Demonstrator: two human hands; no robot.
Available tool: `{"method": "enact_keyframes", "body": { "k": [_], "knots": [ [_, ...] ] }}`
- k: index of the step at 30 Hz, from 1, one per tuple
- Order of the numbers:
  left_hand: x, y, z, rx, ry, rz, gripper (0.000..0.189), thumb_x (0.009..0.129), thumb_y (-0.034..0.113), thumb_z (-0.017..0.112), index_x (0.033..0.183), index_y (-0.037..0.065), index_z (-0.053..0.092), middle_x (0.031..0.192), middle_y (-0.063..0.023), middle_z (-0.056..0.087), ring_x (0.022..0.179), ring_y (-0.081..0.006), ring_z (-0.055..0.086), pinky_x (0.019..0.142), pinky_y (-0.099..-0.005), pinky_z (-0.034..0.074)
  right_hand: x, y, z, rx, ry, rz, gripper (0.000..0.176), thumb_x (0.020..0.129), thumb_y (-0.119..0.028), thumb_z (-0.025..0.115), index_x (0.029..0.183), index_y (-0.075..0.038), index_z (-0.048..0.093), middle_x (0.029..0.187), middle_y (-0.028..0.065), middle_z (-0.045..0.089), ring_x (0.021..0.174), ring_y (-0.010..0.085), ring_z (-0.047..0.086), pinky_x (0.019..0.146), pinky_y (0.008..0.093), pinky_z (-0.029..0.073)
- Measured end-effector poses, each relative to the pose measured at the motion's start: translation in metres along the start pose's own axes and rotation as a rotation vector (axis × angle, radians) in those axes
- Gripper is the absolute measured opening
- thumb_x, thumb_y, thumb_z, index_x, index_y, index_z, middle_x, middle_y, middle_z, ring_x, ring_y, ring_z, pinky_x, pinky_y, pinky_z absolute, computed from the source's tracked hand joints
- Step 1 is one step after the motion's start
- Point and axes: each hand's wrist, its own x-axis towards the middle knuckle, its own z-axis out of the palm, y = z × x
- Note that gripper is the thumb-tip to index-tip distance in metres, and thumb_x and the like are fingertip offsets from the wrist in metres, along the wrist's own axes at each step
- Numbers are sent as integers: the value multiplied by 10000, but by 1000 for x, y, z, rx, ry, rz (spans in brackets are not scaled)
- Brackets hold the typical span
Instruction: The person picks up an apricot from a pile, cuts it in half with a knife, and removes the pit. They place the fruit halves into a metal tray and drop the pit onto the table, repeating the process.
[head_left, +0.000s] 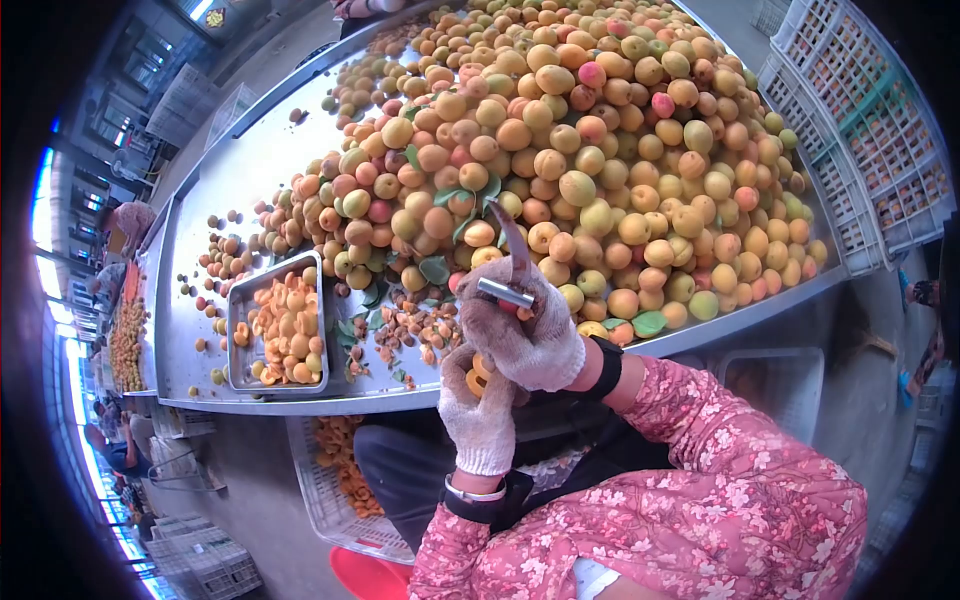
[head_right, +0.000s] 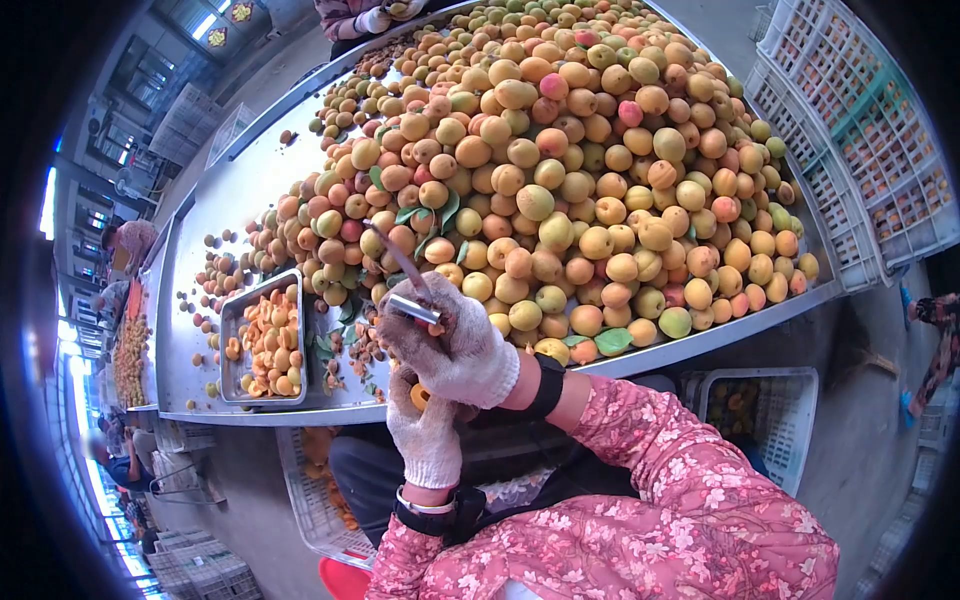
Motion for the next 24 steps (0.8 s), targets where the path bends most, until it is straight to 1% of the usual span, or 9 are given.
{"method": "enact_keyframes", "body": {
  "k": [3,5,7,9,11,13,16,18,24],
  "knots": [
    [1,-1,-4,101,8,45,333,847,81,664,1127,-5,505,922,-85,590,709,-115,606,572,-228,522,-4,1,1,68,28,115,276,884,14,578,1146,-9,495,987,46,597,829,78,572,694,235,491],
    [8,-13,-11,536,-6,428,326,840,56,659,1129,6,518,928,-78,589,710,-114,597,558,-232,517,0,-1,-1,-268,26,-86,241,897,-9,590,1127,-28,517,952,24,599,816,68,574,679,227,490],
    [-5,12,8,192,6,49,339,852,137,681,1123,1,530,978,-81,564,809,-133,580,700,-247,519,-1,7,10,427,305,293,169,932,-95,595,1091,-52,554,868,-42,530,743,37,503,648,217,451],
    [-4,13,8,258,-39,88,268,880,117,633,1101,3,534,919,-67,570,738,-132,575,666,-257,523,10,14,2,523,351,471,114,948,-163,590,1033,-89,572,784,-88,503,657,3,443,550,181,384],
    [1,-1,-1,226,-126,182,366,888,114,648,1201,6,494,819,-45,564,619,-106,517,550,-239,467,15,15,-2,547,386,464,124,960,-207,566,996,-88,568,710,-33,535,584,63,512,505,214,430],
    [0,2,1,264,-110,212,326,886,104,645,1168,-2,519,816,-48,564,627,-105,520,547,-232,452,18,15,-8,762,337,543,145,954,-235,574,913,-97,563,592,-9,497,452,93,465,407,238,376],
    [4,-2,-3,384,-162,391,323,888,78,635,1179,2,518,813,-45,564,628,-103,520,547,-229,445,20,16,-6,584,472,601,179,970,-273,549,877,-121,555,636,-60,495,503,32,429,431,210,331],
    [8,-12,-8,302,-166,324,324,888,49,624,1191,7,518,821,-45,566,635,-101,512,556,-231,444,20,14,-9,794,395,663,203,970,-282,546,858,-112,557,620,-57,493,483,43,425,417,223,327],
    [12,-8,-12,284,-165,251,331,883,-12,588,1205,20,520,848,-28,551,660,-99,498,575,-231,439,14,5,7,590,370,483,153,957,-256,577,922,-107,569,658,-74,490,539,16,418,456,198,333]
  ]
}}
